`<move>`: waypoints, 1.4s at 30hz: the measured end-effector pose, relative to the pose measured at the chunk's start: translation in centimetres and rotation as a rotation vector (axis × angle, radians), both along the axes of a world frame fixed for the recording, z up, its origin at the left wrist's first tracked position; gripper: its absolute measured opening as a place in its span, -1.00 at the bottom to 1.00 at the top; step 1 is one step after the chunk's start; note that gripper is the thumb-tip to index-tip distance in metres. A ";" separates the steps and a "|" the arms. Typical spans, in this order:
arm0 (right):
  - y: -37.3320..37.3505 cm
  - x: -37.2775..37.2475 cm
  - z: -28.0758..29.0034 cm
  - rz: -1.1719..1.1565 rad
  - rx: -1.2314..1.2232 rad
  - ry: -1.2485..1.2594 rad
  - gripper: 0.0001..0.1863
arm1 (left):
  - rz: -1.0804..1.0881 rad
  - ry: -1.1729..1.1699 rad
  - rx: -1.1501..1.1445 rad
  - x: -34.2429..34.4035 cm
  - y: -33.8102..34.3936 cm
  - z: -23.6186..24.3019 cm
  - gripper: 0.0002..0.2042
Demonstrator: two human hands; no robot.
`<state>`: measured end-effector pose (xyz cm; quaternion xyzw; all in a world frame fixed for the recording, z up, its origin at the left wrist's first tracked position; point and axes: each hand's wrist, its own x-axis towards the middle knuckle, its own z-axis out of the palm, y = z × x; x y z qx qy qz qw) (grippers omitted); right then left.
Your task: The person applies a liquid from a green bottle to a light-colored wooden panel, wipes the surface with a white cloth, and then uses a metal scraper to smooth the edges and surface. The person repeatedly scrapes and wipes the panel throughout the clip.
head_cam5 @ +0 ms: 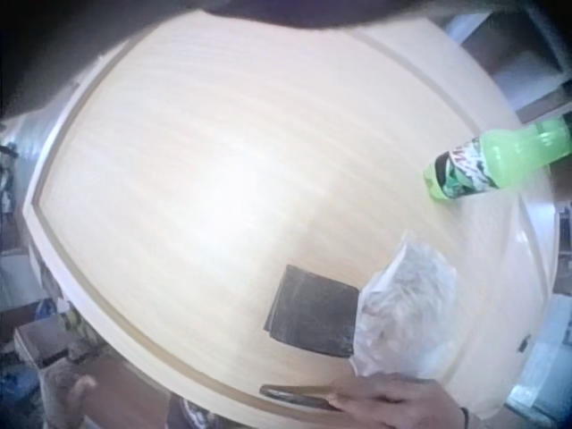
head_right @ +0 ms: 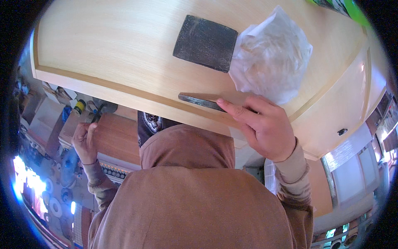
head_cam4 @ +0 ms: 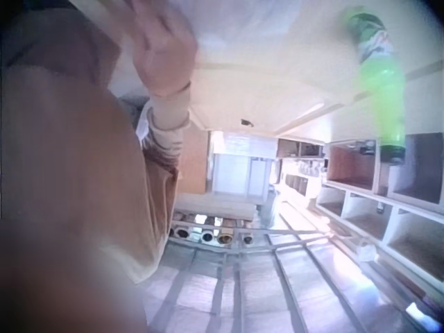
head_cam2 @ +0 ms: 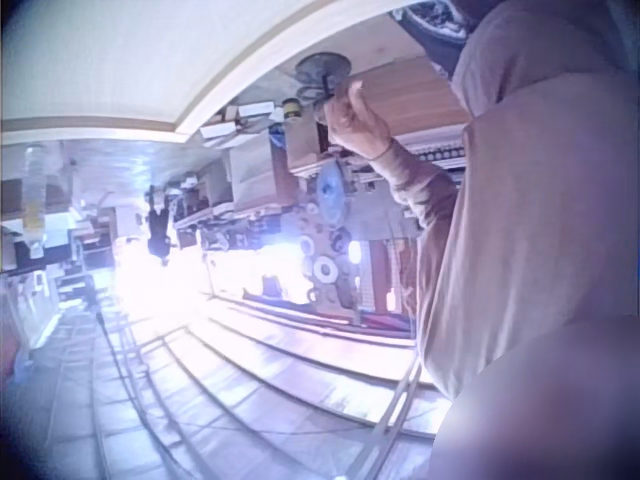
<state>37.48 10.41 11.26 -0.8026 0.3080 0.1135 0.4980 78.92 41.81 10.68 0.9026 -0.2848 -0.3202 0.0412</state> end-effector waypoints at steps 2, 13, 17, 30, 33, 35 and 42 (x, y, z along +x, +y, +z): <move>1.0 0.2 -0.6 -0.013 -0.040 -0.054 -0.45 | -0.005 0.013 -0.102 -0.3 -0.6 -0.5 -0.76; 3.6 1.7 -1.4 -0.023 -0.141 -0.107 -0.45 | -0.006 -0.098 -0.407 -7.1 -6.4 -0.3 -0.49; 4.1 2.2 -2.5 -0.040 -0.112 -0.143 -0.49 | -0.053 -0.083 -0.471 -8.3 -7.9 -0.4 -0.45; 3.5 2.0 -2.1 -0.050 -0.189 -0.182 -0.49 | -0.543 -0.093 -0.428 -12.3 -11.7 -2.0 -0.22; 3.3 2.2 -1.9 -0.041 -0.180 -0.148 -0.49 | -0.519 -0.087 -0.442 -12.4 -11.4 -2.5 -0.15; 3.0 2.1 -1.8 -0.078 -0.164 -0.195 -0.49 | -0.523 -0.098 -0.444 -12.3 -11.2 -2.6 -0.12; 2.9 2.0 -2.1 -0.017 -0.168 -0.163 -0.49 | -0.507 -0.091 -0.451 -12.1 -11.0 -2.9 -0.09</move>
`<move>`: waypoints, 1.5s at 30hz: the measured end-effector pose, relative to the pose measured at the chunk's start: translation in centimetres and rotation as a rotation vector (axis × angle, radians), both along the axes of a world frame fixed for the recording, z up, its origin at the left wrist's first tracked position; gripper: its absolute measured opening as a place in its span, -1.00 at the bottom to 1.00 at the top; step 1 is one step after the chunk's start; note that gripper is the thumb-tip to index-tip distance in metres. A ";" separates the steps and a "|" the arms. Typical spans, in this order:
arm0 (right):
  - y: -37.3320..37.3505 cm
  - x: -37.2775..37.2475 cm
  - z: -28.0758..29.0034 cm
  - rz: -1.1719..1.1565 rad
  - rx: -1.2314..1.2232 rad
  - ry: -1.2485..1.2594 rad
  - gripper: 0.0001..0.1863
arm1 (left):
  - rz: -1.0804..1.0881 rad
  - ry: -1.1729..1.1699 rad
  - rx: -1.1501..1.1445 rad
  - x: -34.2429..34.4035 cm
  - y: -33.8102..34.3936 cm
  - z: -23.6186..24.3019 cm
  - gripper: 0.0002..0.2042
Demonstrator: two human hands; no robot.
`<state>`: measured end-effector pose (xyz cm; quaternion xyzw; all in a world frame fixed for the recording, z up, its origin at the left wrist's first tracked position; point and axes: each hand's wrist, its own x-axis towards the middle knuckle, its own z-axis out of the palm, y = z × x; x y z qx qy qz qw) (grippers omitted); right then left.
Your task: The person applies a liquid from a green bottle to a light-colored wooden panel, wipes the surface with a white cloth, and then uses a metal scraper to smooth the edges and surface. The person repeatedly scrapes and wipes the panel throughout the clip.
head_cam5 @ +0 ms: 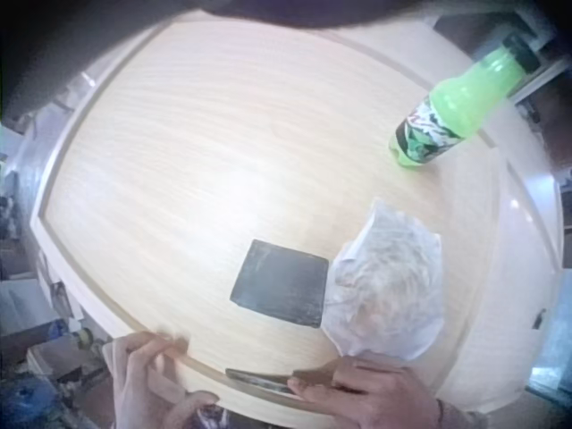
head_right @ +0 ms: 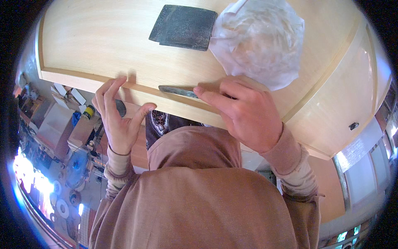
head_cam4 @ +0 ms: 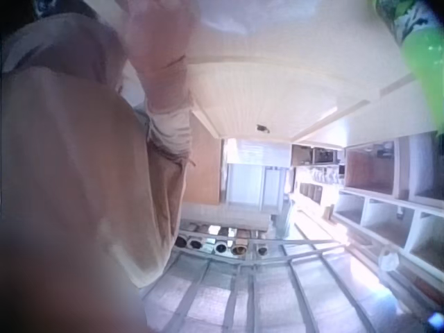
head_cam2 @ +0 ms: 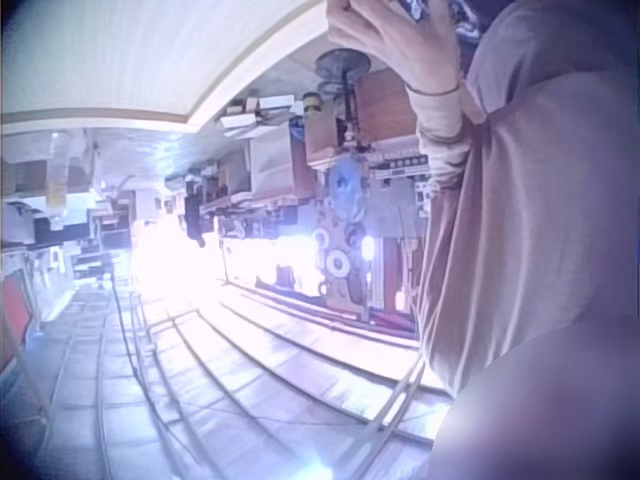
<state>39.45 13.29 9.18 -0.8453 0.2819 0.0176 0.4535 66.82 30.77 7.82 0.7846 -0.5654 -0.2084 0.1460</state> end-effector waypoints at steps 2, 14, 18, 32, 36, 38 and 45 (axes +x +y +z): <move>0.0 0.1 -0.1 -0.023 0.012 -0.030 -0.48 | -0.004 -0.001 -0.001 0.0 0.1 0.0 -0.08; -0.1 0.2 -0.5 -0.109 0.096 -0.066 -0.50 | -0.019 0.013 0.041 0.3 -0.1 0.3 -0.25; -0.3 0.0 -0.2 -0.005 0.041 -0.005 -0.48 | -0.093 -0.013 0.047 0.6 -0.4 0.5 -0.39; 0.4 -0.6 -0.4 -0.150 0.120 -0.056 -0.53 | -0.282 -0.118 0.200 2.0 -2.2 1.7 -0.52; 0.2 -0.9 0.0 -0.099 0.101 -0.061 -0.51 | -0.332 -0.097 0.184 2.3 -2.4 1.5 -0.47; 0.1 -0.8 0.0 -0.047 0.054 -0.040 -0.50 | -0.347 -0.106 0.150 2.3 -2.5 1.1 -0.45; 0.4 0.3 -0.3 -0.008 -0.020 -0.018 -0.54 | -0.360 -0.064 0.108 3.3 -1.7 -0.4 -0.40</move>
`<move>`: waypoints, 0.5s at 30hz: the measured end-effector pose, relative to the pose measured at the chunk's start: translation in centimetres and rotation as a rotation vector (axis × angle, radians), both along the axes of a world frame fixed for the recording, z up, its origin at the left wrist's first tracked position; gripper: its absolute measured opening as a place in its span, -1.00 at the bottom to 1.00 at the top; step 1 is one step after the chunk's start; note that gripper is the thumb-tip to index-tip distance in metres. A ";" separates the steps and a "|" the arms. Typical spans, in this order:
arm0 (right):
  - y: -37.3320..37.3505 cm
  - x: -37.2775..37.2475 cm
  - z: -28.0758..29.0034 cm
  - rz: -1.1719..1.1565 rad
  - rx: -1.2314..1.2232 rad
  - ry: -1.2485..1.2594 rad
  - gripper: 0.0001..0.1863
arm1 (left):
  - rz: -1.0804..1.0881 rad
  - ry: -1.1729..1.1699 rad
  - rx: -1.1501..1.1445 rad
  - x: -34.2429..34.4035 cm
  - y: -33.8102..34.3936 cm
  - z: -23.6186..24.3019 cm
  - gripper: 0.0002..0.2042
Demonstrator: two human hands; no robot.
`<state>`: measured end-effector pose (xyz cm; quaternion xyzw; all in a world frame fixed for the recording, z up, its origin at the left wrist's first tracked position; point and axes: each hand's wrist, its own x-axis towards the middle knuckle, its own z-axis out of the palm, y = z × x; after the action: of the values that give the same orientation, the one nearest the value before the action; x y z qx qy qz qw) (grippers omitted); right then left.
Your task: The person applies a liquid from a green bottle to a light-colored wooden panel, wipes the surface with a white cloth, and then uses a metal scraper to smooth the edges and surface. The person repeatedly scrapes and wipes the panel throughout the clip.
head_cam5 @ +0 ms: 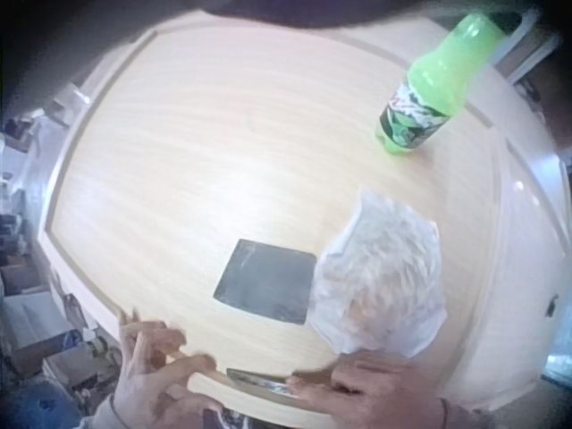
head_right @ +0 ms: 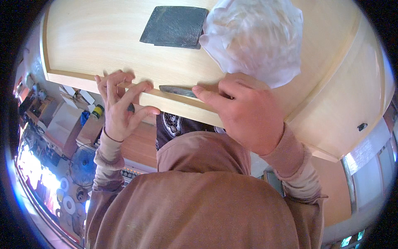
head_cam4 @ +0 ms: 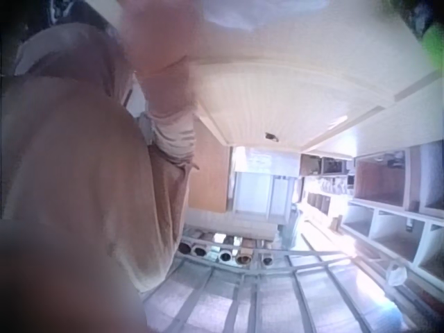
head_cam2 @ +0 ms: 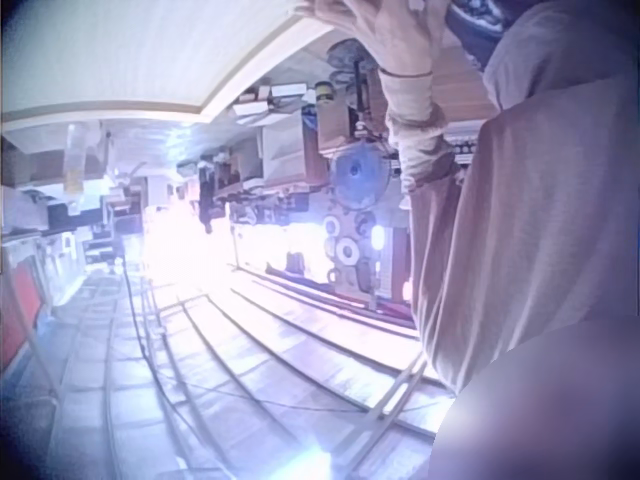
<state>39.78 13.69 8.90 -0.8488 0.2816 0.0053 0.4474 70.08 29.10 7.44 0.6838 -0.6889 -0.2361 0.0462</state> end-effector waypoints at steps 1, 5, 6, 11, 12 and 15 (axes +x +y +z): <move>0.3 0.3 -0.1 -0.012 -0.006 0.004 -0.54 | 0.029 0.028 0.017 0.1 0.2 -0.2 -0.37; 0.9 0.8 -0.5 -0.028 0.019 0.043 -0.55 | 0.084 0.056 -0.023 0.3 0.8 -0.9 -0.19; 0.9 0.8 -0.6 -0.032 0.027 0.033 -0.55 | 0.087 0.056 -0.035 0.3 0.9 -1.0 -0.17; 0.3 0.3 -0.7 -0.045 0.069 -0.004 -0.53 | 0.091 0.051 -0.058 0.4 1.0 -1.3 -0.15; 0.3 0.3 -0.7 -0.038 0.066 -0.011 -0.53 | 0.094 0.058 -0.057 0.4 1.0 -1.3 -0.15; 0.7 0.7 -0.8 -0.022 0.073 0.026 -0.53 | 0.100 0.075 -0.058 0.4 1.1 -1.6 -0.15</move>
<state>40.51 14.38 8.08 -0.8288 0.2964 0.0217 0.4742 70.50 30.19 5.86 0.7064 -0.6581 -0.2391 0.1035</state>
